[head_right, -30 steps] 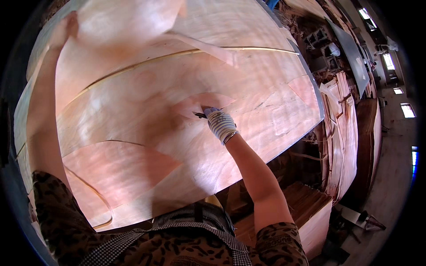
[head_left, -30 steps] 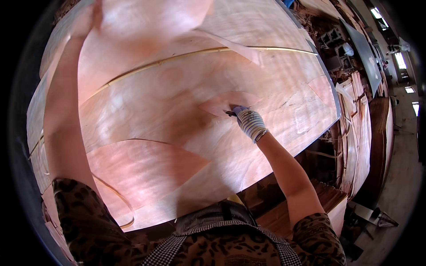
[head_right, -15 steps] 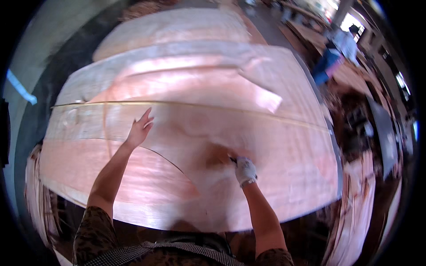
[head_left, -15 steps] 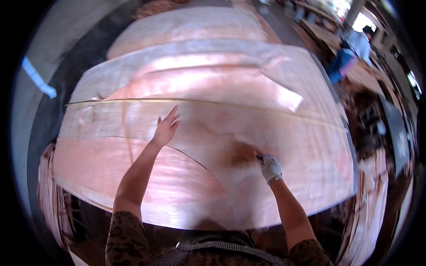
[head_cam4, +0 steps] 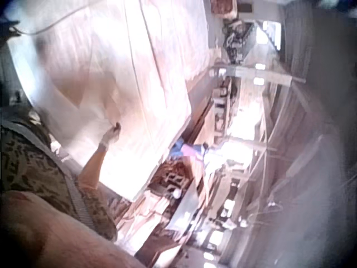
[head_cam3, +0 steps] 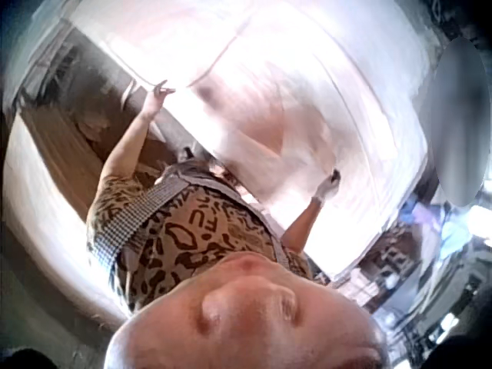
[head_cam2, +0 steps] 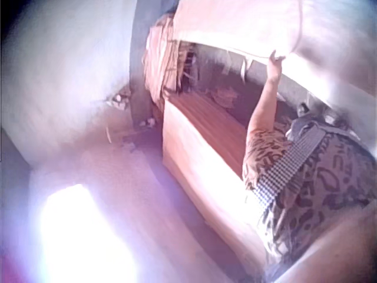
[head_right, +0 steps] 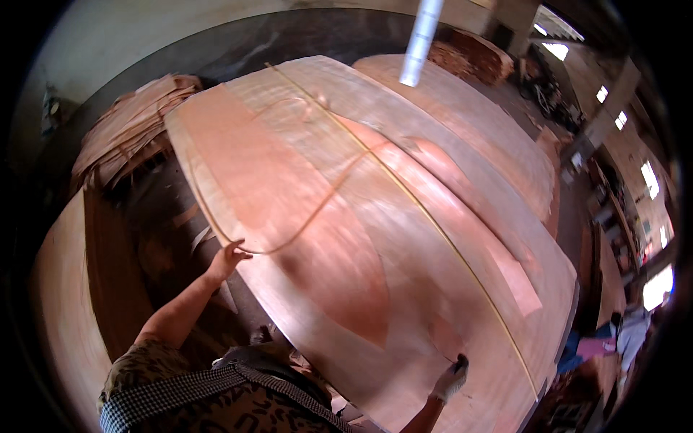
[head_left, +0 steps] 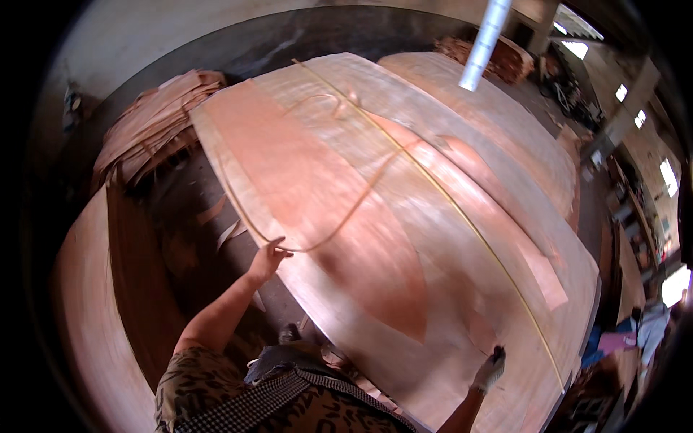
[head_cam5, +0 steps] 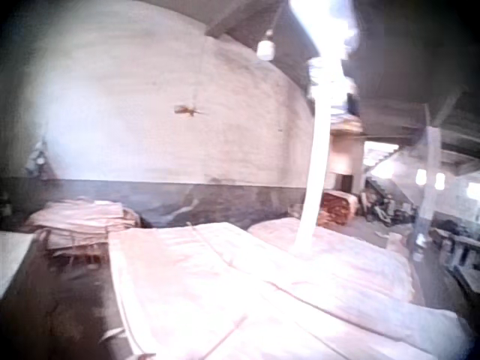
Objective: The person measures, cuts, and sorts thin sheets of wood veneer using a measuring stick and a handheld blade in a factory environment.
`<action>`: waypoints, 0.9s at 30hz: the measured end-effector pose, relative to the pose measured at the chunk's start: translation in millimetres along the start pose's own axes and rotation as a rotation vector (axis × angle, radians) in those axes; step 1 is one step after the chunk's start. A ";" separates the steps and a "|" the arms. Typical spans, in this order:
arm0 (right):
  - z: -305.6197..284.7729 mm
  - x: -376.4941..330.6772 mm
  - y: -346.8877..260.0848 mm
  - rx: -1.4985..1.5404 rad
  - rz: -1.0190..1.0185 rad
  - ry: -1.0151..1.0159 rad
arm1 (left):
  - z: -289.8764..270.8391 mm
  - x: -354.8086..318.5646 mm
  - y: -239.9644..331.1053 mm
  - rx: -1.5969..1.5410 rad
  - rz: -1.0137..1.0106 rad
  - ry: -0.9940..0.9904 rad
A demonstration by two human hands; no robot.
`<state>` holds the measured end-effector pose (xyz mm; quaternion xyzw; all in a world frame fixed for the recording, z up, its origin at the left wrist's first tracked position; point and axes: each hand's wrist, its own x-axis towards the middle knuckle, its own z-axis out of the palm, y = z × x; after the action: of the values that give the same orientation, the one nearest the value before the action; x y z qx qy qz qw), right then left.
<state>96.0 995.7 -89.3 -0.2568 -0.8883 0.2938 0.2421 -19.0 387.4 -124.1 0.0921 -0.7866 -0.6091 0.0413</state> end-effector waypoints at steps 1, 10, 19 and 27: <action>2.4 -11.7 -12.8 0.012 0.003 0.050 | -5.9 -5.1 5.8 0.042 -0.076 -0.017; 162.7 -170.6 -202.6 0.332 0.075 -0.551 | -150.4 -54.6 -21.5 0.248 -0.182 -0.245; 333.8 -222.1 -478.0 -0.115 -0.555 -0.708 | -331.5 7.2 -49.5 0.114 -0.138 -0.009; 514.0 -226.0 -664.5 -0.159 -0.646 -0.752 | -494.0 113.6 -115.5 0.177 -0.160 0.083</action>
<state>-241.5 193.9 -88.0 0.1376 -0.9678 0.2076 -0.0364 -31.8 -132.2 -115.3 0.1829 -0.8251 -0.5343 0.0171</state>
